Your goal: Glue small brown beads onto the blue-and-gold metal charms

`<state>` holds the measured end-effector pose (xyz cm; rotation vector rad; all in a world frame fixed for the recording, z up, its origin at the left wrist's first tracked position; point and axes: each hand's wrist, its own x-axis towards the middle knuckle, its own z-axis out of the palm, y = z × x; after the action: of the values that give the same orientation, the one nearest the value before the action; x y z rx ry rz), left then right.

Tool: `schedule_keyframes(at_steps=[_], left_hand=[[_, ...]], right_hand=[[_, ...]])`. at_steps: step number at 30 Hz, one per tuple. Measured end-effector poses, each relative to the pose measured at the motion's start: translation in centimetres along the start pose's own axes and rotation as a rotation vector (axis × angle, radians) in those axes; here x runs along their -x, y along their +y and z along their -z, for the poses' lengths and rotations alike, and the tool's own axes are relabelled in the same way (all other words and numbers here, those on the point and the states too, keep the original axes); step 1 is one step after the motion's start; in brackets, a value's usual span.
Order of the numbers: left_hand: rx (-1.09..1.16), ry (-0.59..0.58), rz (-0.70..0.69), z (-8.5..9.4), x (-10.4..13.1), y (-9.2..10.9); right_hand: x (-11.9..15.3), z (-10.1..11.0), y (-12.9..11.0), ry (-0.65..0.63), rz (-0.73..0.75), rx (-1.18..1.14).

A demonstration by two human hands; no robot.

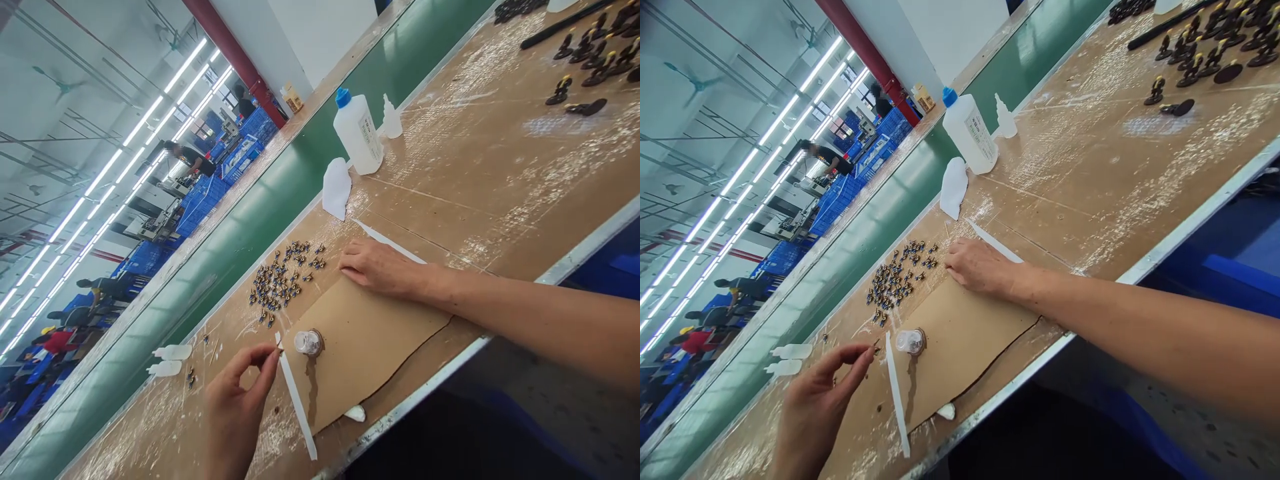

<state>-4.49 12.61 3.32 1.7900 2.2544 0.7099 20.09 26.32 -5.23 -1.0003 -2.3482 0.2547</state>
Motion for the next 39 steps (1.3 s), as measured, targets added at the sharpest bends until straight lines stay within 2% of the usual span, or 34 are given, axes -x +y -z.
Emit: schedule_keyframes(at_steps=[3,5,8,10,14,22,39], left_hand=[[0.184,0.11,0.277,0.8,2.2,-3.2],[0.336,0.149,0.449,0.6,3.8,-5.7],[0.479,0.223,0.598,-0.3,5.7,-8.2],[0.519,0.251,0.648,-1.0,6.5,-8.7],[0.523,0.225,0.644,-1.8,6.9,-8.5],[0.433,0.14,0.61,-1.7,6.6,-8.6],[0.355,0.112,0.617,-1.7,6.3,-8.2]], right_hand=[[0.0,0.1,-0.1,0.011,0.005,-0.024],[0.1,0.0,-0.2,0.013,0.012,-0.043],[0.2,-0.2,-0.2,0.014,0.022,-0.064],[0.2,-0.4,-0.2,0.014,0.028,-0.073],[0.3,-0.5,-0.2,0.013,0.031,-0.075],[0.3,-0.5,-0.1,0.001,0.028,-0.062],[0.3,-0.2,-0.3,-0.033,0.017,-0.058]])
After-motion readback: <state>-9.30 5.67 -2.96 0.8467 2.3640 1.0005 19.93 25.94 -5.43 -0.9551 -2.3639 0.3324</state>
